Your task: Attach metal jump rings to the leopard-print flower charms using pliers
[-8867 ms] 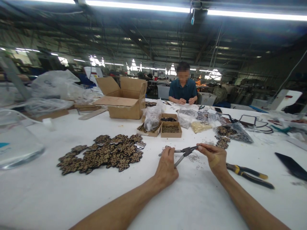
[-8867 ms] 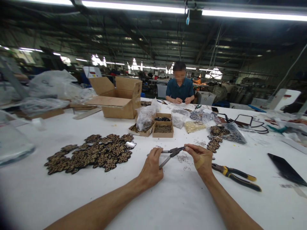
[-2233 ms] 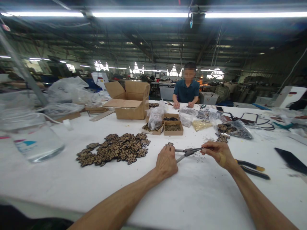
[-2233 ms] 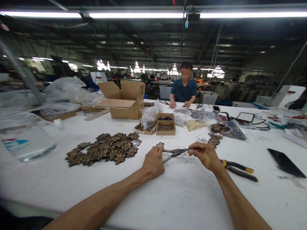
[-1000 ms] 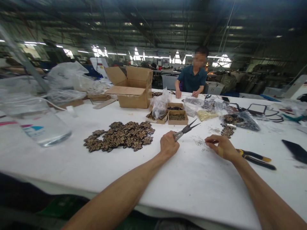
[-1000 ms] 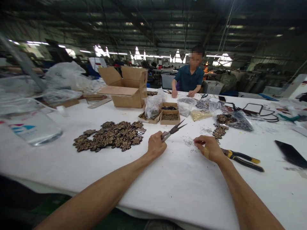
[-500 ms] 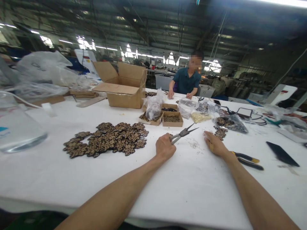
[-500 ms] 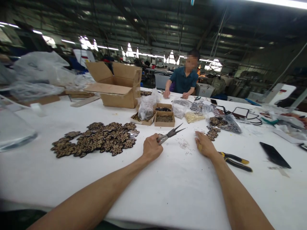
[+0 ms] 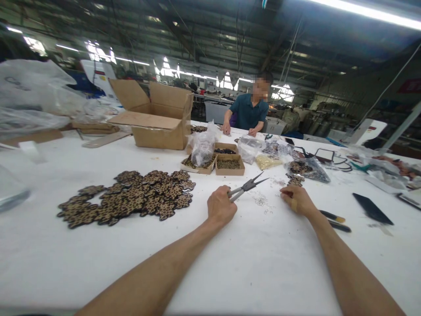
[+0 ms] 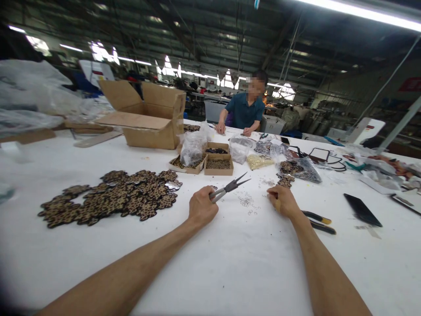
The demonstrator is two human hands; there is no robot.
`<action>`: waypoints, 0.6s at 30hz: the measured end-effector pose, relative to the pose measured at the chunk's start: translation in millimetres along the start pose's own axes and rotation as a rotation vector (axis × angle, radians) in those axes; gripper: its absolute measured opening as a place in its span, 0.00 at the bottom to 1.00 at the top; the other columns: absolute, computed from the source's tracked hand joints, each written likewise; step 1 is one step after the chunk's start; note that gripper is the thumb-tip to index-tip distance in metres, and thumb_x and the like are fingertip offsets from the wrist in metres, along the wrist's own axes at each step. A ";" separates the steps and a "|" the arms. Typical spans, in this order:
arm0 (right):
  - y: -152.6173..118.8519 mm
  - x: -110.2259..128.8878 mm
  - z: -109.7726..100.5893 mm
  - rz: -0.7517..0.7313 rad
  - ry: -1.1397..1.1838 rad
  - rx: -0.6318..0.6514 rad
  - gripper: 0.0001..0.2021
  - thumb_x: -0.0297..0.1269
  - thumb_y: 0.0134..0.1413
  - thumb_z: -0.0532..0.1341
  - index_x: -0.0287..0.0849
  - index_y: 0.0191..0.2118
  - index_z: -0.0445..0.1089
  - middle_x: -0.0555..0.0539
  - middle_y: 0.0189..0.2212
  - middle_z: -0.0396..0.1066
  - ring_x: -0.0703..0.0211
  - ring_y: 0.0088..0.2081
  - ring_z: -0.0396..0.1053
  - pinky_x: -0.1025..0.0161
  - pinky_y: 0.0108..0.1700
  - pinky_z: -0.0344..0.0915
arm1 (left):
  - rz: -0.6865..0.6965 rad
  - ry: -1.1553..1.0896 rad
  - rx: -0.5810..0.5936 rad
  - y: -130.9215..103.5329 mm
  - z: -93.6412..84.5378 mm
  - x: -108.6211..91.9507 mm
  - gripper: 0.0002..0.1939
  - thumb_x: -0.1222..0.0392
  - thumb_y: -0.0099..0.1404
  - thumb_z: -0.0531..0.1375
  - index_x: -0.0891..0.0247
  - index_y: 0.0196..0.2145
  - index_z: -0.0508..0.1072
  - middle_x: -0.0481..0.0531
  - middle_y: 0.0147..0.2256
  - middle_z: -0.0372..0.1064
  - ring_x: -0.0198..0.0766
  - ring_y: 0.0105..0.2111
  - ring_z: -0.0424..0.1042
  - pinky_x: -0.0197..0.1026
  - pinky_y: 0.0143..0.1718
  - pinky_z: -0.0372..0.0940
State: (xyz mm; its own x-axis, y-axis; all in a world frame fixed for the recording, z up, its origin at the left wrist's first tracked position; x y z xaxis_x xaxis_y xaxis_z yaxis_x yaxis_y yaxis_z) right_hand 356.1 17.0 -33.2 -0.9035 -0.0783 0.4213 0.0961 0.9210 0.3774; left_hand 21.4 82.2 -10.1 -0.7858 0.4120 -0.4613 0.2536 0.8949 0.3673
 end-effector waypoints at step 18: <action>15.7 -1.9 17.0 0.102 -0.130 0.181 0.07 0.38 0.57 0.63 0.40 0.33 0.75 0.43 0.30 0.76 0.55 0.33 0.70 0.64 0.35 0.57 | 0.159 0.052 0.235 -5.9 -25.0 -20.8 0.15 0.70 0.53 0.53 0.58 0.36 0.72 0.52 0.32 0.71 0.43 0.33 0.68 0.41 0.31 0.53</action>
State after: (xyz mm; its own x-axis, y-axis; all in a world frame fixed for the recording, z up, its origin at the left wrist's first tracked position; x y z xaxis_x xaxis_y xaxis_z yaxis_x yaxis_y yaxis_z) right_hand 352.2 38.0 -42.1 -0.9402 0.0576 0.3358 0.1238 0.9760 0.1791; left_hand 22.2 64.0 17.5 -0.7517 0.5469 -0.3687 0.4955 0.8372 0.2315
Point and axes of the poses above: each hand's wrist, its own y-axis towards the middle knuckle, its own z-axis out of the palm, x = y × z, the point moved 4 cm from there along y, towards the middle knuckle
